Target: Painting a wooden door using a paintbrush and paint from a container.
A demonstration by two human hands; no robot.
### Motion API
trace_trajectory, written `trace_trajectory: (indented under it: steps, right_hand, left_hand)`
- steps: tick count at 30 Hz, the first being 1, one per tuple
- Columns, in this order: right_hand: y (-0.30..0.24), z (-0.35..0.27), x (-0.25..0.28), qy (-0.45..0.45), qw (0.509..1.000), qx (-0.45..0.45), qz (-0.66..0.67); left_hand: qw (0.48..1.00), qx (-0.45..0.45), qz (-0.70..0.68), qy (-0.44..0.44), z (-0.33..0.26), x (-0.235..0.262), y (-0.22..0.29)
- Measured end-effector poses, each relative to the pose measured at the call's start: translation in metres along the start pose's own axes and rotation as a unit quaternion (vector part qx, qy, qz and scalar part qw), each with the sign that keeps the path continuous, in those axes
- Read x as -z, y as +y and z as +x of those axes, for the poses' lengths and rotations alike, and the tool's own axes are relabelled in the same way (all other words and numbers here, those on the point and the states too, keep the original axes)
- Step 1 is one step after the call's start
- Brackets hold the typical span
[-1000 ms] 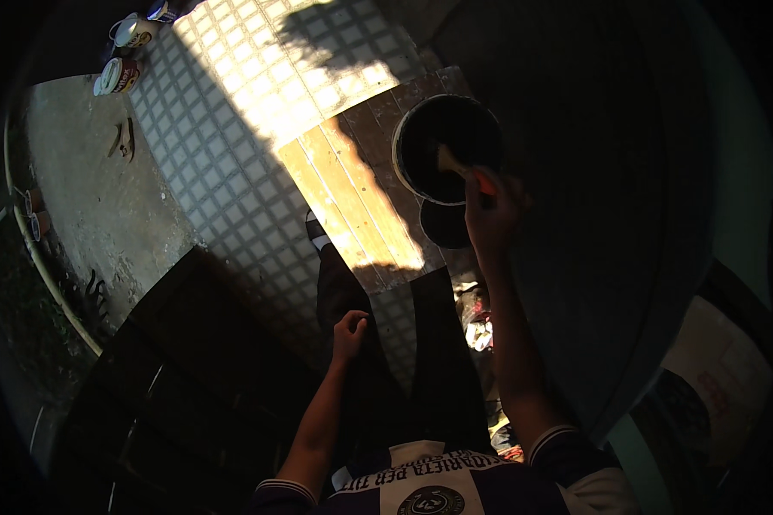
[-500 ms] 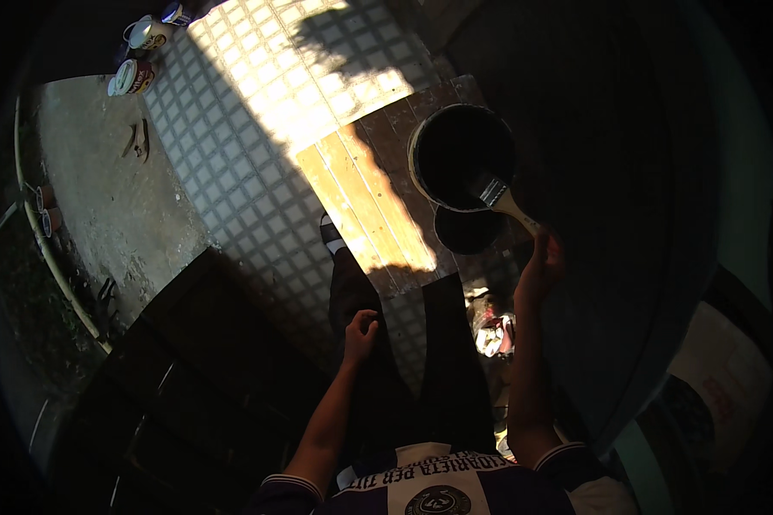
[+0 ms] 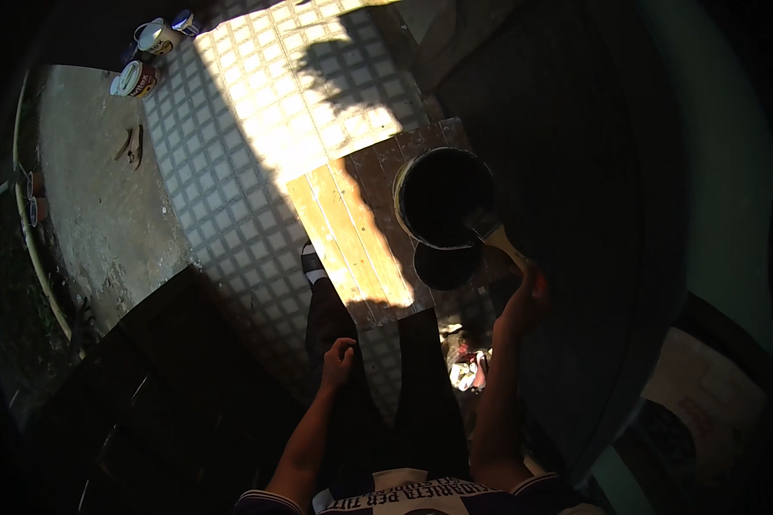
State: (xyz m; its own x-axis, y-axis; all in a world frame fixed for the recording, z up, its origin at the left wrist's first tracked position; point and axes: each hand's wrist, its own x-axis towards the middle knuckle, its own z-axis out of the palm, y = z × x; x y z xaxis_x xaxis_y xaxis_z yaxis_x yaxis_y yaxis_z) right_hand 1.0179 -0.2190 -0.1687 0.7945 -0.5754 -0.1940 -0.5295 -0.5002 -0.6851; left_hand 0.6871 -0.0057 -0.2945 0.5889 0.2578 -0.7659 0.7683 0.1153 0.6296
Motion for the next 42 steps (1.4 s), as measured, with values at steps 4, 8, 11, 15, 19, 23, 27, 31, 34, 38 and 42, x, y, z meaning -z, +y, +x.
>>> trace_trajectory:
  steps: [4, 8, 11, 15, 19, 23, 27, 31, 34, 38, 42]
  right_hand:
    - [-0.011, -0.002, 0.004, -0.015, 0.999, -0.002, 0.045]
    - [-0.029, -0.006, 0.008, -0.020, 0.999, -0.013, 0.030]
    - [-0.025, -0.001, 0.015, -0.033, 0.999, 0.015, -0.003]
    - [-0.007, -0.001, 0.014, -0.039, 0.992, 0.007, 0.117]
    - [-0.015, -0.010, 0.008, -0.081, 0.997, -0.007, 0.015]
    - [-0.011, -0.009, 0.016, -0.076, 0.988, -0.052, 0.124]
    - [0.001, -0.010, 0.017, -0.085, 0.989, -0.049, 0.115]
    - [0.023, -0.010, 0.020, -0.049, 0.963, -0.098, 0.247]
    - [0.048, -0.004, 0.026, -0.087, 0.930, -0.068, 0.351]
    - [0.071, -0.003, 0.046, -0.116, 0.895, -0.113, 0.415]
    - [0.101, -0.010, 0.080, -0.140, 0.856, -0.178, 0.465]
  left_hand:
    - [0.998, -0.050, -0.023, 0.018, 0.003, -0.008, 0.000]
    - [0.997, -0.063, -0.014, 0.029, 0.005, -0.005, -0.007]
    - [0.998, -0.059, -0.021, 0.019, 0.006, -0.009, 0.000]
    - [0.998, -0.056, -0.021, 0.020, 0.003, -0.009, 0.005]
    - [0.997, -0.063, -0.033, 0.038, 0.004, -0.004, 0.000]
    - [0.998, -0.061, 0.004, 0.027, 0.006, -0.006, 0.005]
    - [0.998, -0.049, 0.020, 0.026, 0.005, -0.004, 0.010]
    - [0.996, -0.076, 0.007, 0.044, 0.008, -0.008, 0.008]
    - [0.998, -0.044, 0.023, 0.032, 0.008, -0.005, 0.007]
    - [0.997, -0.062, 0.033, 0.032, 0.009, -0.005, 0.013]
    - [0.996, -0.071, 0.040, 0.035, 0.009, 0.000, 0.013]
